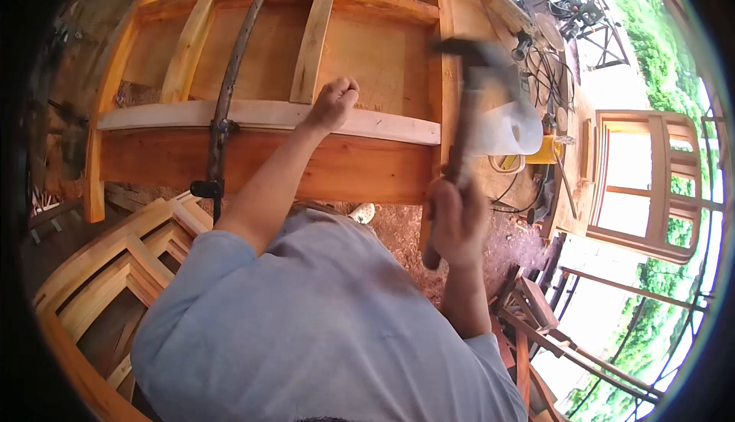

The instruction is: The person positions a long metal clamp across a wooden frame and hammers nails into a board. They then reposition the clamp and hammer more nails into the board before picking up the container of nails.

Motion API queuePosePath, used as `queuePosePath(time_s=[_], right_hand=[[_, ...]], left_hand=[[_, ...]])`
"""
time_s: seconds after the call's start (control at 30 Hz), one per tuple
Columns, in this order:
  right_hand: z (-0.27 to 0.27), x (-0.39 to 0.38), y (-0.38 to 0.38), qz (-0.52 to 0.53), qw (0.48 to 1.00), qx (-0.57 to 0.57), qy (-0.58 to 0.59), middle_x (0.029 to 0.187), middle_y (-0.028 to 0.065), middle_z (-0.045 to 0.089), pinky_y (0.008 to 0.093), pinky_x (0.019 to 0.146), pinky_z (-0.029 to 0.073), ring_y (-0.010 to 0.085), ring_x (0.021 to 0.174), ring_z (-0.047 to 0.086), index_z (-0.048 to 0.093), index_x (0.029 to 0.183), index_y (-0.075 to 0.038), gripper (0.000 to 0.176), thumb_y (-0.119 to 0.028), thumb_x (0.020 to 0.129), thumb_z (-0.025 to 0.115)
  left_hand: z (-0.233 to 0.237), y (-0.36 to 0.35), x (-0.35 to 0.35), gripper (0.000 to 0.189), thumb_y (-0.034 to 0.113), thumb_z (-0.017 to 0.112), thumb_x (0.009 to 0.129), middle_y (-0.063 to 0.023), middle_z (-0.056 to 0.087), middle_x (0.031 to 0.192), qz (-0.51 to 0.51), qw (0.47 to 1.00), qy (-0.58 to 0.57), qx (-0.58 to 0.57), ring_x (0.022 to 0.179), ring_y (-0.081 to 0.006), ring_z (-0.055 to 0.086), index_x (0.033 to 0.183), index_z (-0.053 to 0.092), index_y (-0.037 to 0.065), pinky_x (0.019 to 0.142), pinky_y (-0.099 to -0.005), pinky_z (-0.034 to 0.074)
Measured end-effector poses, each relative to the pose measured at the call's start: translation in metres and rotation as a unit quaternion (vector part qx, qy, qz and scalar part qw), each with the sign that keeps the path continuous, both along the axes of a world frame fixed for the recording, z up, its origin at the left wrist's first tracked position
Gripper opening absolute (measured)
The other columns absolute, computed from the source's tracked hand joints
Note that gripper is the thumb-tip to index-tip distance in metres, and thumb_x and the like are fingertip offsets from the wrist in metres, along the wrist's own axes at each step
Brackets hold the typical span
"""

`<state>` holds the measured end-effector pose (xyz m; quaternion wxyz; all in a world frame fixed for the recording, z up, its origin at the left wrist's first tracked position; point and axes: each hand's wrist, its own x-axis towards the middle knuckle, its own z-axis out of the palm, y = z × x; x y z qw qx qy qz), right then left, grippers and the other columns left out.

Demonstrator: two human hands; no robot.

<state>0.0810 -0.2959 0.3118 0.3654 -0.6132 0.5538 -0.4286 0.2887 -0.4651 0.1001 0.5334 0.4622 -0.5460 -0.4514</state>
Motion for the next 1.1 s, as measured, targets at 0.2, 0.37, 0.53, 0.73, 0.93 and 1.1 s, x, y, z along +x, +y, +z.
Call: queuePosePath(time_s=[0.2,0.37,0.53,0.73,0.93,1.1], right_hand=[[-0.075,-0.019,0.016,-0.013,0.954,-0.209,-0.216,0.074,0.0100,0.059,0.0351,0.055,0.047,0.0191,0.058,0.054,0.054,0.099,-0.003,0.022,-0.025,0.098,0.053],[-0.083,-0.005,-0.006,-0.023,0.957,0.268,0.112,0.067,0.0038,0.054,0.0298,0.051,0.044,0.0119,0.055,0.051,0.056,0.102,0.001,0.022,-0.020,0.098,0.053],[-0.017,0.009,0.007,-0.040,0.992,-0.076,-0.095,0.073,0.0050,0.057,0.0243,0.052,0.044,0.0123,0.057,0.053,0.054,0.110,-0.002,0.025,-0.025,0.099,0.051],[-0.106,-0.003,0.018,-0.004,0.997,-0.070,0.023,0.088,0.0144,0.061,0.0347,0.061,0.051,0.0202,0.069,0.060,0.053,0.108,-0.003,0.029,-0.032,0.102,0.051],[-0.076,-0.004,0.015,-0.100,0.979,0.177,0.016,0.068,0.0058,0.058,0.0263,0.051,0.044,0.0081,0.058,0.055,0.056,0.098,-0.002,0.019,-0.020,0.101,0.050],[-0.113,-0.007,0.024,-0.060,0.995,-0.005,-0.077,0.067,0.0044,0.055,0.0262,0.053,0.044,0.0097,0.059,0.055,0.054,0.101,-0.003,0.018,-0.020,0.102,0.049]], left_hand=[[0.004,0.001,0.004,0.016,0.011,0.058,0.092,-0.0095,0.054,0.078,0.002,1.000,-0.018,-0.011,0.070,-0.0181,0.053,0.082,0.050,0.002,0.065,-0.0344,0.046],[0.001,-0.001,-0.002,0.024,0.015,0.059,0.097,-0.0132,0.057,0.077,0.048,0.991,-0.065,-0.103,0.068,-0.0191,0.054,0.081,0.055,-0.002,0.064,-0.0349,0.046],[0.000,-0.001,0.004,0.029,0.019,0.061,0.099,-0.0031,0.050,0.064,0.021,1.000,0.016,0.016,0.062,-0.0113,0.047,0.078,0.058,-0.001,0.059,-0.0308,0.042],[0.005,0.001,0.010,0.028,0.022,0.071,0.093,0.0058,0.051,0.063,-0.022,0.996,0.078,0.045,0.062,-0.0053,0.045,0.074,0.062,0.003,0.057,-0.0260,0.040],[0.021,0.010,0.010,0.020,0.017,0.082,0.084,0.0000,0.068,0.076,-0.025,0.997,0.019,0.070,0.072,-0.0059,0.059,0.081,0.069,0.002,0.067,-0.0224,0.048],[0.016,0.010,0.000,0.018,0.015,0.078,0.087,-0.0030,0.069,0.077,-0.020,0.996,0.077,0.036,0.070,-0.0077,0.060,0.085,0.072,-0.001,0.064,-0.0244,0.049]])
